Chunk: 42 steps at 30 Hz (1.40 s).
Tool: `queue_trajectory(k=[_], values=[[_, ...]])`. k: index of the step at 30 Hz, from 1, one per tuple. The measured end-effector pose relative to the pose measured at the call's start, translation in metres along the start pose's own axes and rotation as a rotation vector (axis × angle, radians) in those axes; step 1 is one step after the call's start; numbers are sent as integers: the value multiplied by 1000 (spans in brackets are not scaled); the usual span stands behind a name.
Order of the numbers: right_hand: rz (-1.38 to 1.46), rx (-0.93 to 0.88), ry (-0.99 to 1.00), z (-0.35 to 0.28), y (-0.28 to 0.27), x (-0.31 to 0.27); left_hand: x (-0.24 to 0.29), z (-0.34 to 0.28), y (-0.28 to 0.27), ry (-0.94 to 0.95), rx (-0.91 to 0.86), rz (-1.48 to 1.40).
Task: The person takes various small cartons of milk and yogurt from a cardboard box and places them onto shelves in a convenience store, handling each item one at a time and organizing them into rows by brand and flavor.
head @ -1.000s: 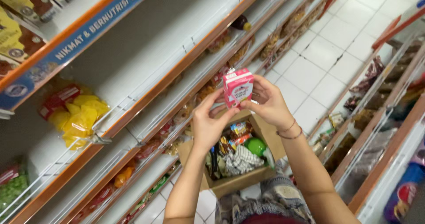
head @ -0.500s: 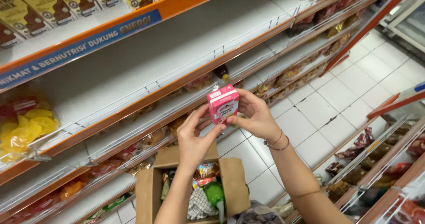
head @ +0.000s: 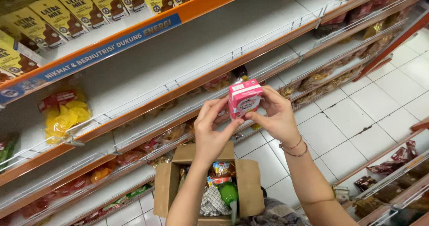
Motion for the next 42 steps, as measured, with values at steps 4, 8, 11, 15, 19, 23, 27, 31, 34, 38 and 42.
queue_trajectory(k=[4, 8, 11, 15, 19, 23, 27, 31, 34, 38, 42], values=[[30, 19, 53, -3, -4, 0, -2, 3, 3, 26, -19, 37], [-6, 22, 63, 23, -26, 1, -12, 27, 21, 63, 9, 167], [9, -3, 1, 50, -49, 9, -28, 44, 40, 116, 73, 282], [-106, 31, -72, 103, -91, 26, -63, 86, 78, 229, 235, 433], [-139, 83, -201, 168, -134, 37, -101, 142, 125, 367, 375, 490], [-37, 161, -311, 223, -162, 40, -125, 199, 157, 454, 476, 565], [-58, 158, -363, 268, -176, 38, -141, 247, 171, 570, 516, 682], [-178, 146, -402, 300, -181, 29, -148, 278, 173, 620, 566, 758], [-334, 161, -453, 311, -182, 23, -151, 286, 173, 568, 597, 794], [-473, 193, -481, 320, -182, 16, -152, 295, 172, 562, 624, 830], [-449, 194, -454, 326, -184, 18, -154, 299, 174, 550, 621, 853]])
Point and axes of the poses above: each hand's wrist, its own z-axis towards the middle knuckle, its own y-axis out of the palm, x = y × z, the point moved 1 cm from there along z, towards the middle knuckle, and after that the axes turned 10 degrees about y, right-handed, at the moved point
